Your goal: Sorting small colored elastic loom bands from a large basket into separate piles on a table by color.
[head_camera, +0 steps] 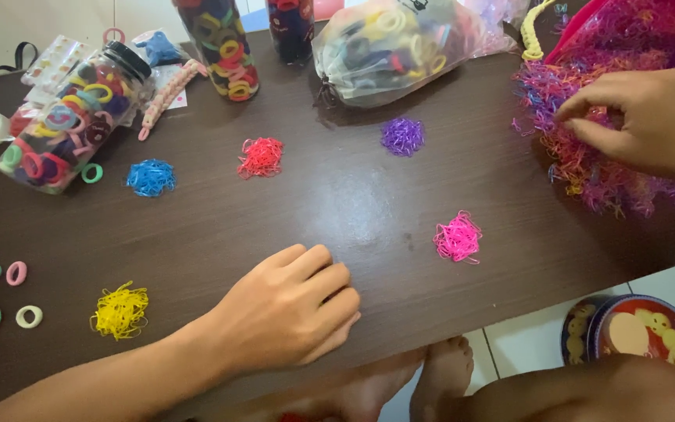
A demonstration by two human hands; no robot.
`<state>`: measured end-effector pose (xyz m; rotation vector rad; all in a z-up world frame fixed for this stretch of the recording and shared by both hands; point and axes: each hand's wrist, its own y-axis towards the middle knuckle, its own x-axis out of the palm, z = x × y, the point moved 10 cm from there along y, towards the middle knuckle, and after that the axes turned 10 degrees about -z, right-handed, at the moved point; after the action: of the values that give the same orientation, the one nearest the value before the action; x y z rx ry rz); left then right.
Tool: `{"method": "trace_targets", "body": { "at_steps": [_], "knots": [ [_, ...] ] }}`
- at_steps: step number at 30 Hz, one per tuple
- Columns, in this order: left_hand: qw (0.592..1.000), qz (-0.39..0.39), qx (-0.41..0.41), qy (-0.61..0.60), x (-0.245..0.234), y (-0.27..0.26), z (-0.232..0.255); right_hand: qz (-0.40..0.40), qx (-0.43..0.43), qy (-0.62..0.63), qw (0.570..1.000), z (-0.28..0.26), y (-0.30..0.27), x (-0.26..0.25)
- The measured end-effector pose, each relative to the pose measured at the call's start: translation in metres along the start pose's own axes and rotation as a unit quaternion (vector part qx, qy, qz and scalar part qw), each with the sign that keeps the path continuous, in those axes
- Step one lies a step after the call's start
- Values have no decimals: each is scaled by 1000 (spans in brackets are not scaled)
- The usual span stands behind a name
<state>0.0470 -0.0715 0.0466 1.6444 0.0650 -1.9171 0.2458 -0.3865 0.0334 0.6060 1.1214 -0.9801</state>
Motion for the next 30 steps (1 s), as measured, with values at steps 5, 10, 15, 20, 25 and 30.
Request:
{"method": "trace_targets", "body": {
  "at_steps": [5,10,15,20,25,30],
  "knots": [
    [1000,11,5,15,-3,0,1,-85,57,-66,993,-8,1,13],
    [1000,6,2,5,-2,-1,0,-68,77,-167,981,-14,-3,14],
    [1000,11,4,7,-3,-1,1,-52,54,-131,989,-14,0,13],
    [1000,11,4,4,-4,-1,1,13,42,-154,987,-18,-3,-4],
    [1000,10,1,-3,-4,-1,0,-22,30,-156,987,-19,4,-1],
    [1000,11,5,3,-3,-2,1,-52,65,-101,991,-15,6,1]
  ]
}}
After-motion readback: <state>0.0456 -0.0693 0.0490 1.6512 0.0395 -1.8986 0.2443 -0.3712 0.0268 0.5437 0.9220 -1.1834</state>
